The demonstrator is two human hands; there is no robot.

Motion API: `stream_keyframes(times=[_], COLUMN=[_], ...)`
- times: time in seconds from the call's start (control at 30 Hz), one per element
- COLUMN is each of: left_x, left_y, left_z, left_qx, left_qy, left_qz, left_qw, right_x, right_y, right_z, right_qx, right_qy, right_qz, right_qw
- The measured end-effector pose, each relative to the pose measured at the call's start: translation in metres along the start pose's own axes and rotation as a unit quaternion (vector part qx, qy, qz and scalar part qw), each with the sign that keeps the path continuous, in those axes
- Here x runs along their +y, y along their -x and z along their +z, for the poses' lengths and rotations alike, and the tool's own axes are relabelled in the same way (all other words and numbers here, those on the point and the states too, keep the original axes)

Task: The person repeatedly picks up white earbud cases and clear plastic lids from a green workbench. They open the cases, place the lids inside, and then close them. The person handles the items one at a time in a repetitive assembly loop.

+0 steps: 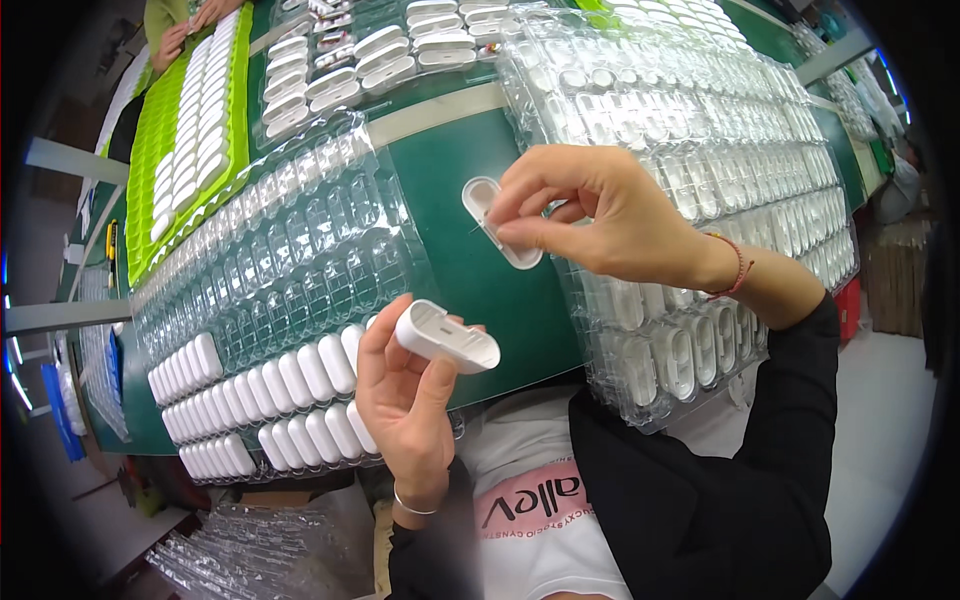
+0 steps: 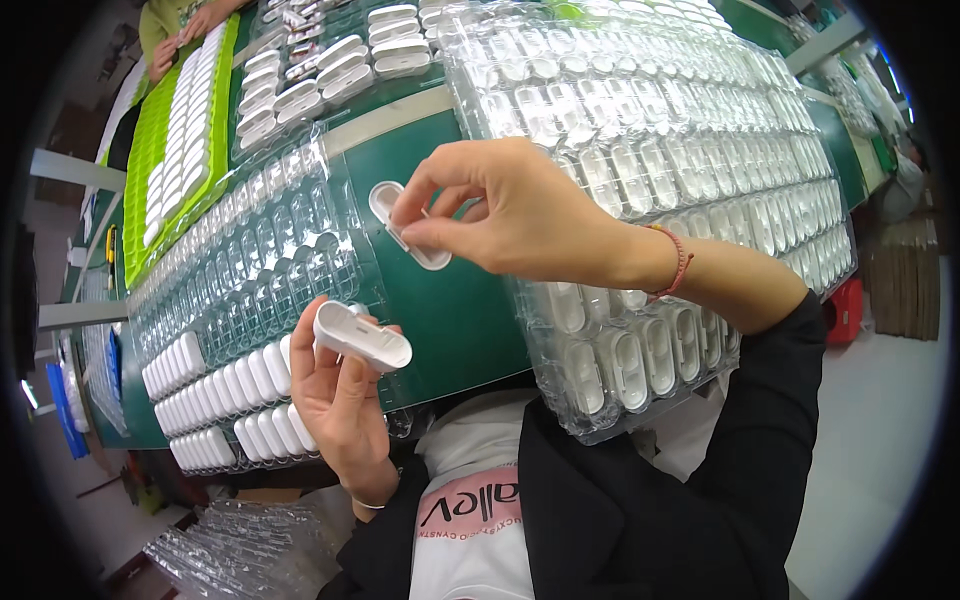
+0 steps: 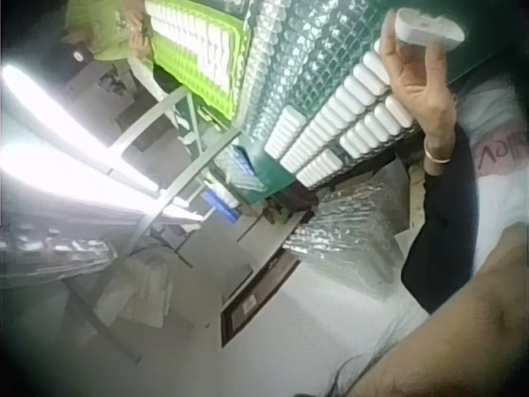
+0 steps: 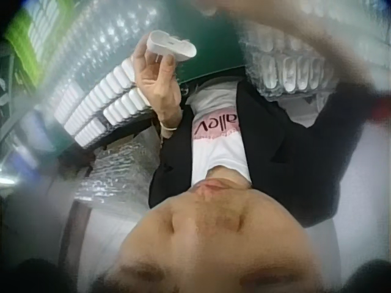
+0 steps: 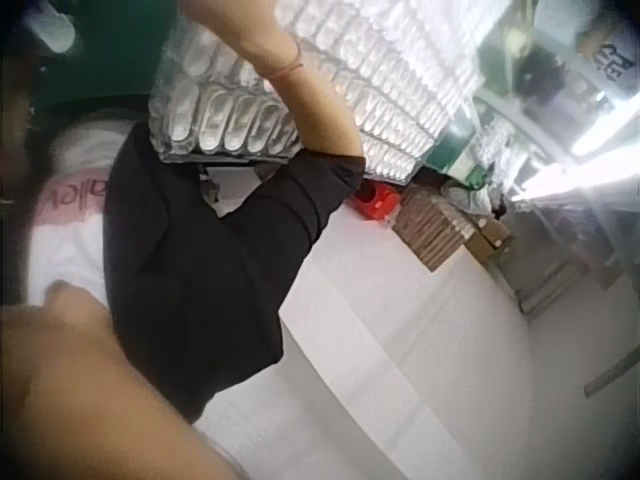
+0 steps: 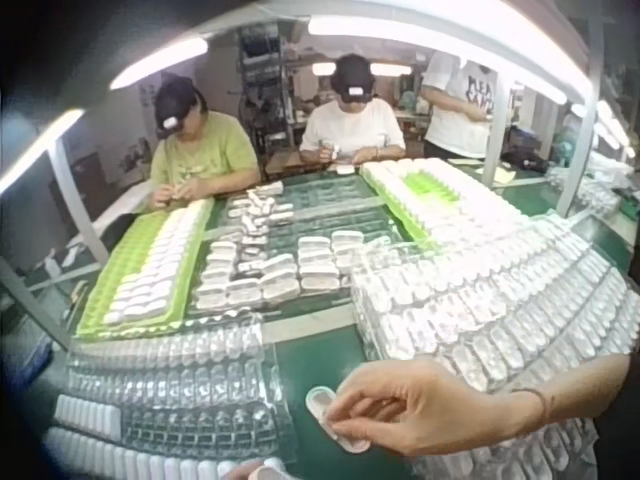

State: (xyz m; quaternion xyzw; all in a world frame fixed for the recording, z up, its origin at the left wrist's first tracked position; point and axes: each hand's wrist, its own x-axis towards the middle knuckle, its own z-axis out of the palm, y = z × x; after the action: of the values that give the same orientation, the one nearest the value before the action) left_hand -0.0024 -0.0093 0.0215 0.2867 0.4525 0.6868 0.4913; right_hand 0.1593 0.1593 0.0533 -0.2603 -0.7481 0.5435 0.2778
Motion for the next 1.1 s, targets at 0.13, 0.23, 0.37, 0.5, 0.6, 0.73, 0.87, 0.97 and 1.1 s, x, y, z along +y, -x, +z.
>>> stream_keyframes(times=[0.13, 0.23, 0.37, 0.5, 0.6, 0.73, 0.87, 0.97, 1.1], left_x=[-0.004, -0.011, -0.018, -0.020, -0.019, -0.022, -0.026, -0.031, -0.031], left_y=[-0.005, -0.010, -0.015, -0.017, -0.018, -0.016, -0.016, -0.014, -0.011], left_z=[0.005, 0.006, 0.009, 0.010, 0.011, 0.013, 0.018, 0.017, 0.013], left_qx=[0.008, 0.003, -0.009, -0.012, -0.017, -0.008, 0.003, 0.008, -0.014], left_qy=[0.002, -0.004, 0.000, 0.001, 0.007, -0.004, -0.025, -0.043, -0.036], left_qz=[-0.012, -0.007, -0.005, -0.011, -0.015, -0.006, 0.026, 0.049, 0.059], left_qw=[1.000, 1.000, 1.000, 1.000, 1.000, 1.000, 0.999, 0.998, 0.998], right_x=[0.000, -0.002, -0.001, 0.000, 0.004, 0.006, 0.012, 0.012, 0.004], right_y=[0.001, 0.003, 0.006, 0.007, 0.008, 0.010, 0.011, 0.012, 0.017], right_z=[0.008, 0.007, 0.008, 0.009, 0.009, 0.010, 0.014, 0.017, 0.018], right_qx=[-0.025, -0.052, -0.061, -0.070, -0.070, -0.075, -0.041, -0.023, -0.032], right_qy=[0.021, 0.050, 0.070, 0.097, 0.105, 0.139, 0.170, 0.169, 0.194], right_qz=[-0.024, -0.038, -0.053, -0.067, -0.086, -0.120, -0.166, -0.175, -0.162], right_qw=[0.999, 0.997, 0.994, 0.991, 0.988, 0.980, 0.970, 0.970, 0.967])
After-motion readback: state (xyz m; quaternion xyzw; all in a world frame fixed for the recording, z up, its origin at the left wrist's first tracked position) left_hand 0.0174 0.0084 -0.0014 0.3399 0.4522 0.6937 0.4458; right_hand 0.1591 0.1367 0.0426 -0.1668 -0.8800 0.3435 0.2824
